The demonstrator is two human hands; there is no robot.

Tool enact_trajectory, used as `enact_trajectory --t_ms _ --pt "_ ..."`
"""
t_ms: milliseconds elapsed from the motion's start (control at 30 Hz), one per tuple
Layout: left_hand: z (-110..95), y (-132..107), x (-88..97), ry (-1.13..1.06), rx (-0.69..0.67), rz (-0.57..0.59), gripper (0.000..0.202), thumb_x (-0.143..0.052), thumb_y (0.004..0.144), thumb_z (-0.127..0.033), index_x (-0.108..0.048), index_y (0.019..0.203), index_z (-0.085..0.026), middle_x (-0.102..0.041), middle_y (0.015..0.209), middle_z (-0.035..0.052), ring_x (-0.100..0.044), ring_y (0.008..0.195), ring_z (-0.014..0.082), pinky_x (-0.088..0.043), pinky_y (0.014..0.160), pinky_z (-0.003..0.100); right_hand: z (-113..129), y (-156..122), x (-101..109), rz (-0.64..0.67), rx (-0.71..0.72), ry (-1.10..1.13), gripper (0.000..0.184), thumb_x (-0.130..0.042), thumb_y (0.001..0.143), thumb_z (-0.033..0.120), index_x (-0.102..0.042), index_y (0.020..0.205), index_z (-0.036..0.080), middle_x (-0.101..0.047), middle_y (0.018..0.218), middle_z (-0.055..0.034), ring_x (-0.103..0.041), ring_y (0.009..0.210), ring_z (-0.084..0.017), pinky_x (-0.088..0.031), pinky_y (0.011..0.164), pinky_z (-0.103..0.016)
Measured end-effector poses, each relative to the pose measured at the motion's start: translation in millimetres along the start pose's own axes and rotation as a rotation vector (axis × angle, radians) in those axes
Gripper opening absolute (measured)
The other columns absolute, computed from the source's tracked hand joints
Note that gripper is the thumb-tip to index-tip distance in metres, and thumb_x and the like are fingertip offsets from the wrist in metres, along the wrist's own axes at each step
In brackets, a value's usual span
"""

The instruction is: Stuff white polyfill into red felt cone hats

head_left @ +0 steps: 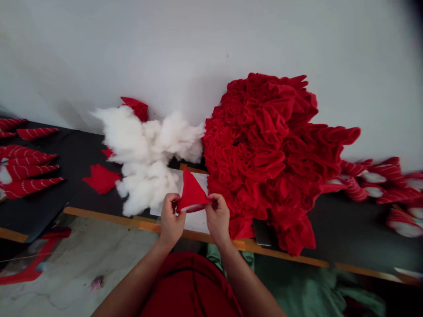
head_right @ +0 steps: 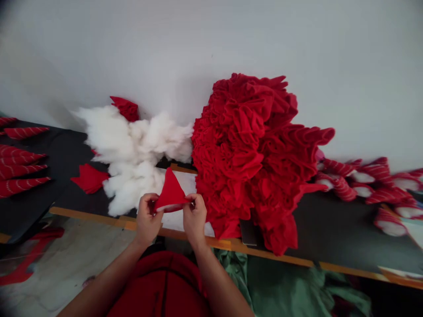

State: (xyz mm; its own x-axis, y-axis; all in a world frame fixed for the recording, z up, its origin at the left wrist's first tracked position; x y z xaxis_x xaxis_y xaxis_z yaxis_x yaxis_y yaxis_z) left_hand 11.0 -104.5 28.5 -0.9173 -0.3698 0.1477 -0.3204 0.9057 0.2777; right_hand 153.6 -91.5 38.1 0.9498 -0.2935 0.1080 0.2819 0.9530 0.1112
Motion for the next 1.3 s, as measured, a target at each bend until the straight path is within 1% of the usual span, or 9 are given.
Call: enact_trajectory --t_ms 133,400,567,667,733,867,1033,1167,1300 --pt "-6.0 4.7 1.4 -0.048 0.038 0.019 0.03 -0.052 0.066 -0.007 -0.048 0.092 -0.02 -0.05 0.089 0.0015 -0.053 0.079 0.014 -0.044 0.068 0.025 -6.5 -1.0 -2.5 -0.012 -0.035 0.003 0.011 -0.051 0.07 0.018 -0.052 0.081 0.02 -0.053 0.074 0.0015 -0.051 0.066 -0.013 -0.043 0.062 -0.025" --pt "-16.3 5.6 -3.4 -0.131 0.085 0.053 0.02 -0.051 0.071 -0.011 -0.048 0.088 -0.02 -0.048 0.084 0.0001 -0.049 0.072 0.0123 -0.043 0.064 0.023 3.3 -10.1 -5.6 0.139 0.18 -0.116 0.012 -0.056 0.072 0.017 -0.047 0.077 0.021 -0.046 0.078 0.0013 -0.048 0.07 -0.013 -0.043 0.061 -0.025" --pt "-15.7 10.0 -7.0 -0.039 -0.065 0.134 0.019 -0.048 0.07 -0.005 -0.049 0.082 -0.02 -0.051 0.082 0.0004 -0.05 0.075 0.0136 -0.043 0.066 0.025 15.2 -2.7 -0.3 0.043 0.223 -0.245 0.033 -0.063 0.07 0.023 -0.051 0.101 0.021 -0.052 0.091 -0.0045 -0.054 0.083 -0.018 -0.048 0.07 -0.031" --pt "-18.2 12.2 -9.4 0.026 -0.176 0.178 0.018 -0.051 0.069 -0.004 -0.048 0.077 -0.02 -0.053 0.083 0.001 -0.051 0.077 0.0142 -0.042 0.068 0.026 21.8 6.3 -0.2 0.033 0.34 -0.349 0.023 -0.053 0.071 0.014 -0.057 0.093 0.021 -0.056 0.087 -0.0048 -0.055 0.083 -0.019 -0.047 0.074 -0.032" --pt "-17.9 14.3 -9.4 0.062 -0.187 0.141 0.02 -0.05 0.067 -0.002 -0.048 0.075 -0.02 -0.053 0.082 0.0008 -0.051 0.075 0.0137 -0.042 0.067 0.025 22.1 12.1 1.3 0.011 0.347 -0.36 0.022 -0.046 0.069 0.009 -0.058 0.084 0.021 -0.058 0.081 -0.0033 -0.056 0.078 -0.018 -0.047 0.072 -0.031" --pt "-15.1 17.2 -9.0 0.06 -0.117 0.046 0.02 -0.05 0.067 -0.002 -0.047 0.076 -0.02 -0.05 0.083 0.0013 -0.05 0.075 0.0138 -0.042 0.065 0.025 16.2 17.0 6.0 -0.064 0.245 -0.345 0.026 -0.045 0.061 0.008 -0.057 0.081 0.021 -0.06 0.077 -0.002 -0.056 0.073 -0.018 -0.046 0.069 -0.03" --pt "-16.4 14.6 -16.4 -0.133 0.068 0.146 0.034 -0.057 0.07 -0.013 -0.047 0.102 -0.021 -0.049 0.098 0.0043 -0.053 0.089 0.0163 -0.045 0.077 0.028 11.7 14.0 4.5 -0.079 0.207 -0.29 0.026 -0.047 0.061 0.01 -0.056 0.082 0.021 -0.058 0.076 -0.0006 -0.054 0.069 -0.016 -0.045 0.063 -0.027" --pt "-16.0 18.9 -19.0 -0.09 0.194 0.088 0.022 -0.052 0.068 -0.009 -0.05 0.087 -0.02 -0.052 0.082 -0.0001 -0.052 0.074 0.0132 -0.044 0.069 0.025 14.7 11.4 0.7 -0.007 0.267 -0.281 0.025 -0.047 0.064 0.008 -0.055 0.084 0.021 -0.056 0.079 -0.0017 -0.054 0.07 -0.016 -0.045 0.063 -0.027" --pt "-16.6 24.4 -21.9 -0.039 0.13 0.125 0.015 -0.051 0.069 -0.01 -0.05 0.08 -0.02 -0.052 0.076 -0.0012 -0.051 0.069 0.0124 -0.042 0.063 0.024 20.4 12.0 0.2 -0.014 0.373 -0.371 0.035 -0.058 0.065 0.015 -0.056 0.1 0.02 -0.053 0.094 -0.0071 -0.054 0.089 -0.022 -0.048 0.076 -0.034"
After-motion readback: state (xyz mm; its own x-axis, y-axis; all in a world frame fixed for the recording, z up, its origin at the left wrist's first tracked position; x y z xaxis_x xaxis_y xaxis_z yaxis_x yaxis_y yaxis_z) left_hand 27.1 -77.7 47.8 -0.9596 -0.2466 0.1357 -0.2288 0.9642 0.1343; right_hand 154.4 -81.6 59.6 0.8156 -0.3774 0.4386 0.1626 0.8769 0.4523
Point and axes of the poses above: each hand's wrist, its own y-axis towards the middle knuckle, its own x-axis out of the back of the hand, z = x × y, the point moved 2 cm from there along y, towards the middle knuckle
